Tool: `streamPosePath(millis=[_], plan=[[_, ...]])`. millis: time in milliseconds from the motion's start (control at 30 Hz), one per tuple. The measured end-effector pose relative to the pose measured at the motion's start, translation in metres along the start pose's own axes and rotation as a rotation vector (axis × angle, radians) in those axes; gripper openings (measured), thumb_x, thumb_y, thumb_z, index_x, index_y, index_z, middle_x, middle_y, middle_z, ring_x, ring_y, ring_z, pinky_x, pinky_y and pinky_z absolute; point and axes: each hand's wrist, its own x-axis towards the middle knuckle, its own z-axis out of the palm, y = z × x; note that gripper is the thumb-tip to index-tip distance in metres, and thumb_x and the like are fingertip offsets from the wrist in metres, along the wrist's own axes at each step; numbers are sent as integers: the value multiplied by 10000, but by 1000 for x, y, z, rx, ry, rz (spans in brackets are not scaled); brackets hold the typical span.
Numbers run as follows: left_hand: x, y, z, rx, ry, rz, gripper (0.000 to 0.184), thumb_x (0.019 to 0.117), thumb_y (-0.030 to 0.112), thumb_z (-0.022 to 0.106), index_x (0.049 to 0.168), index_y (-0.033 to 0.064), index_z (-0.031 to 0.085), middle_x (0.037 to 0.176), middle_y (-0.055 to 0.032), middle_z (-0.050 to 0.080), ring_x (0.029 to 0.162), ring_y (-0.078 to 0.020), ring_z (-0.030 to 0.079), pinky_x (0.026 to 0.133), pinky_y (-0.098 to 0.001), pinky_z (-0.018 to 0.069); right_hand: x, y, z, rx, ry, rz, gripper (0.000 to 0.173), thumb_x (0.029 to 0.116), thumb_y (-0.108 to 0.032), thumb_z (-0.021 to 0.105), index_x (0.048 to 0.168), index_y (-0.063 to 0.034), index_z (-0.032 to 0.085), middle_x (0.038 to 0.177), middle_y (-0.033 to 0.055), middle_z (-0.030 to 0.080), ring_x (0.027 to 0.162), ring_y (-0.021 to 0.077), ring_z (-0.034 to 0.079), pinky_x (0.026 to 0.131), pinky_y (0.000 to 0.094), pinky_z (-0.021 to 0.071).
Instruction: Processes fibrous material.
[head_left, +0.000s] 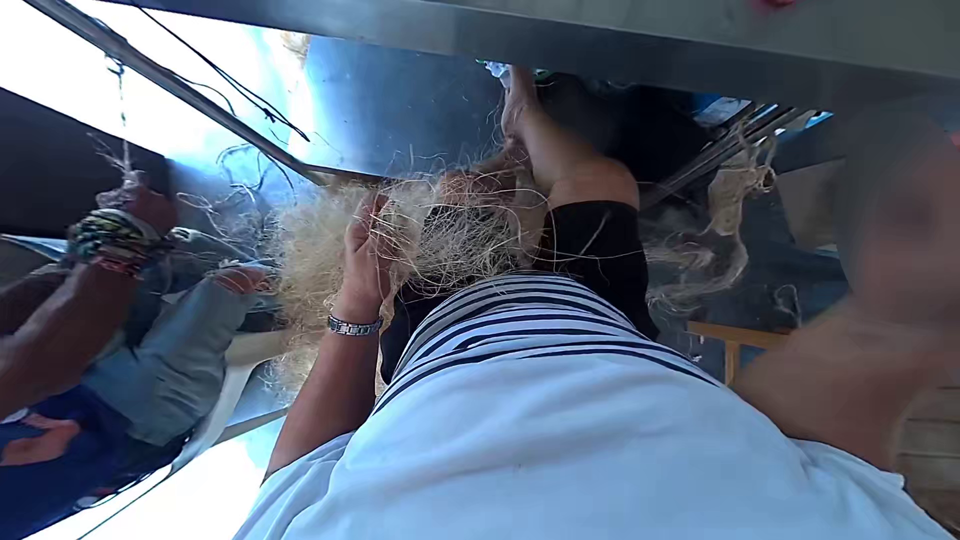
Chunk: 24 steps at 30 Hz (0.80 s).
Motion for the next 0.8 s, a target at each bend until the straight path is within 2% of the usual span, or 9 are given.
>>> streamPosePath(millis=[67, 133, 200, 267, 333, 433, 633, 733, 800], plan=[[-1, 0, -1, 6, -15, 44, 202, 1029, 147, 456, 1205, 143, 554, 1019, 226, 636, 962, 101, 603, 887, -159, 520, 26, -46, 61, -46, 50, -88, 145, 1052, -183, 532, 1060, -159, 675, 918, -189, 645, 757, -96, 559, 695, 140, 487], [-1, 0, 0, 28, -46, 84, 192, 1035, 204, 493, 1202, 147, 568, 1031, 248, 637, 980, 117, 599, 898, -149, 515, 45, -51, 84, 24, -42, -190, 135, 1033, -180, 577, 1025, -176, 712, 1010, -180, 664, 932, -64, 610, 839, 167, 518], [2, -4, -1, 143, -80, 117, 247, 1032, 309, 528, 1166, 107, 574, 971, 235, 613, 919, 141, 583, 845, -125, 509, 60, -48, 103, 86, -96, -241, 118, 1013, -180, 615, 1002, -180, 732, 1027, -152, 663, 990, -28, 610, 878, 187, 518], [3, -7, -2, 314, -121, 144, 311, 1032, 260, 480, 1134, -11, 593, 934, 106, 592, 873, 115, 559, 820, -134, 491, 66, -50, 130, 135, -152, -235, 95, 989, -175, 659, 983, -147, 750, 995, -118, 665, 961, -21, 608, 856, 186, 520], [4, -3, -1, 520, -150, 158, 320, 1028, 196, 436, 1136, -52, 609, 930, -25, 622, 861, 22, 583, 816, -205, 507, 65, -59, 160, 229, -219, -166, 85, 957, -118, 670, 974, -100, 752, 960, -84, 686, 901, -16, 627, 809, 192, 542], [5, 4, 11, 743, -143, 191, 307, 1017, 190, 453, 1112, -44, 629, 944, -187, 670, 885, -261, 666, 803, -474, 528, 56, -67, 201, 456, -308, 106, 174, 932, -39, 641, 1081, -39, 731, 939, -57, 718, 757, -10, 626, 691, 199, 551], [7, 14, 35, 919, -142, 262, 258, 1020, 156, 452, 1051, -40, 618, 940, -255, 669, 834, -434, 685, 667, -618, 504, 47, -55, 230, 772, -376, 586, 274, 979, 9, 582, 1248, -1, 636, 829, -48, 621, 621, 8, 545, 587, 170, 500], [8, 16, 43, 960, -165, 290, 258, 1002, 151, 463, 1039, -50, 621, 935, -267, 671, 797, -454, 683, 618, -622, 494, 49, -53, 231, 869, -369, 621, 135, 1006, -2, 547, 1059, -48, 662, 813, -41, 653, 613, 11, 563, 581, 166, 504], [10, 17, 44, 984, -202, 287, 242, 988, 121, 460, 1041, -57, 615, 950, -279, 666, 796, -473, 683, 612, -638, 495, 48, -53, 227, 943, -375, 577, 180, 1015, 8, 525, 935, -88, 656, 800, -40, 668, 616, 10, 578, 588, 166, 516]])
